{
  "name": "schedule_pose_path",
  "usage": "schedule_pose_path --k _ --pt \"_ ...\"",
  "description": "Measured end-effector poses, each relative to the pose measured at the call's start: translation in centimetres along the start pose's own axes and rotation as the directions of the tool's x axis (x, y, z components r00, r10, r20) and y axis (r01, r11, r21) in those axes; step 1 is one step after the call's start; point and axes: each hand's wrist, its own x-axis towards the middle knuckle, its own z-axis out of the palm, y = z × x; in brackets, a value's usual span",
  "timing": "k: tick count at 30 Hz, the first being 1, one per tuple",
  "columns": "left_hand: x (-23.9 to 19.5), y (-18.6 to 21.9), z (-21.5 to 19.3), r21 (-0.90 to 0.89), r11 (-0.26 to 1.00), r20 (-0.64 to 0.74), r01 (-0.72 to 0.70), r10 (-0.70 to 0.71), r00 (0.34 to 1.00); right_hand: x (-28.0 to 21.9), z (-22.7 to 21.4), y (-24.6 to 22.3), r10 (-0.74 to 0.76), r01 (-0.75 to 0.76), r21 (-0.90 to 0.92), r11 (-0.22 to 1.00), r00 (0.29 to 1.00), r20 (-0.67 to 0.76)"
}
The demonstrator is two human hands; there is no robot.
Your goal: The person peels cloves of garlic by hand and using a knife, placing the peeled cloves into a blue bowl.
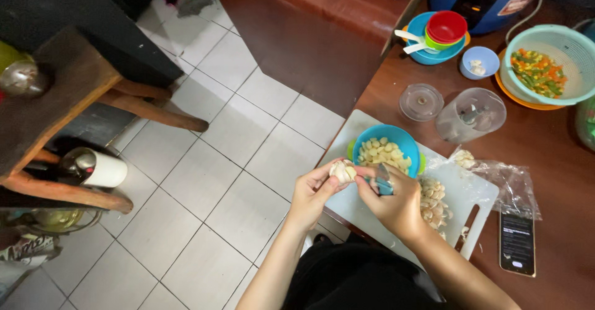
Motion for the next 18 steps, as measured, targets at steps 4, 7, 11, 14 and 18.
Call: schedule_pose_path --k 4,7,11,14,18 --pt "0.6 -0.9 0.3 0.036 0.999 0.057 -0.035 0.033 0.998 0.4 -1.0 0.7 -0.103 0.103 -0.011 0.995 0.994 0.037" --pt "1.1 -1.6 0.6 0.028 1.0 0.122 -0.014 0.011 0.992 1.0 -2.6 1.6 0.01 -0.012 0.01 1.0 0.985 0.172" --pt "1.3 -2.2 1.0 0.068 0.997 0.161 0.03 -0.041 0.986 1.5 -4.4 2.9 0.034 -0.027 -0.029 0.999 0.963 0.267" --pt "1.6 -2.1 0.8 0.122 0.992 0.19 0.045 -0.068 0.979 1.8 -4.7 3.8 0.184 -0.177 -0.052 0.983 0.925 0.332" --pt "1.7 -2.3 0.8 0.196 0.978 0.167 0.077 -0.111 0.98 1.6 -4.4 4.6 0.258 -0.263 -0.036 0.964 0.897 0.358"
